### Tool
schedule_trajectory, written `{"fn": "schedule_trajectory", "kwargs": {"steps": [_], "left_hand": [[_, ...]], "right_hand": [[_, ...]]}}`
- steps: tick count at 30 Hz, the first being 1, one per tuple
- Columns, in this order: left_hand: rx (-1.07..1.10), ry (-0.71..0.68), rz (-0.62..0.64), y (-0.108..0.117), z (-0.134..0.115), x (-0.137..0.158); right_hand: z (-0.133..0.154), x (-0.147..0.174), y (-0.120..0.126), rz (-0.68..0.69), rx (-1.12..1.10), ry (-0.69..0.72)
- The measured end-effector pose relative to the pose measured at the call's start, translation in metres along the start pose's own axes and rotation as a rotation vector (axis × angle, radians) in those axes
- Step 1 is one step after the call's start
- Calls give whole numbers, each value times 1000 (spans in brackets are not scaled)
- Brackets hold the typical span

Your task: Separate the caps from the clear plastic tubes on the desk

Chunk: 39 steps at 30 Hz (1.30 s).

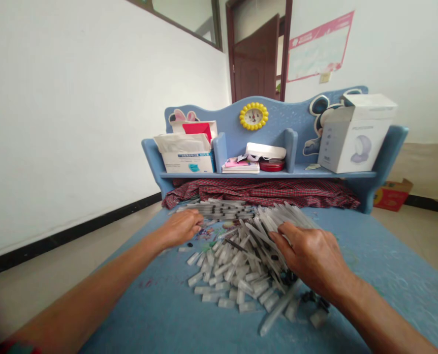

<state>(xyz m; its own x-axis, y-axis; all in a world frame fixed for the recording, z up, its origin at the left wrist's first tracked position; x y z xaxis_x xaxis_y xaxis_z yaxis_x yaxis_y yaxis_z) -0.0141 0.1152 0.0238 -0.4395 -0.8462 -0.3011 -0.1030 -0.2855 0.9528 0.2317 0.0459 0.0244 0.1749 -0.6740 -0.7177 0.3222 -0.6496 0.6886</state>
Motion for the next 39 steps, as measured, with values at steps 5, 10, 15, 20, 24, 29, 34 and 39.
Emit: {"fn": "schedule_trajectory", "kwargs": {"steps": [5,10,15,20,24,29,34,39], "left_hand": [[50,-189,-24,17,-67,12],[111,-412,-204,25,-120,30],[176,-504,-351,25,-123,43],[193,-552,-384,26,-125,53],[299,-526,-367,28,-125,55],[764,-298,-34,14,-111,45],[1163,24,372,-15,-101,46],[1097,59,314,-12,-98,43]], "right_hand": [[7,-2,-4,100,-423,-134],[15,-3,-10,175,-655,-183],[19,6,-21,359,-829,-305],[24,13,-23,472,-896,-363],[26,18,-26,542,-970,-405],[34,16,-18,573,-1052,-351],[38,18,-18,634,-1065,-349],[29,20,-24,609,-937,-336]]}}
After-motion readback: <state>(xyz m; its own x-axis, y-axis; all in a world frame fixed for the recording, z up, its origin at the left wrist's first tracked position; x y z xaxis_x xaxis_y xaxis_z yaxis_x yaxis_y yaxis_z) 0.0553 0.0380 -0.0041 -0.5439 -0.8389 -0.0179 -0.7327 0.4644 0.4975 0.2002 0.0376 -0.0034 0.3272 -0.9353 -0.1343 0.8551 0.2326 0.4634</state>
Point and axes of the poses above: each hand's wrist, its own x-axis away from the middle knuckle, its own y-axis out of the back of the hand, z = x × y, the point moved 8 cm from there along -x, towards the middle knuckle, and after that the axes turned 10 degrees about -z, right-handed, at the moved point
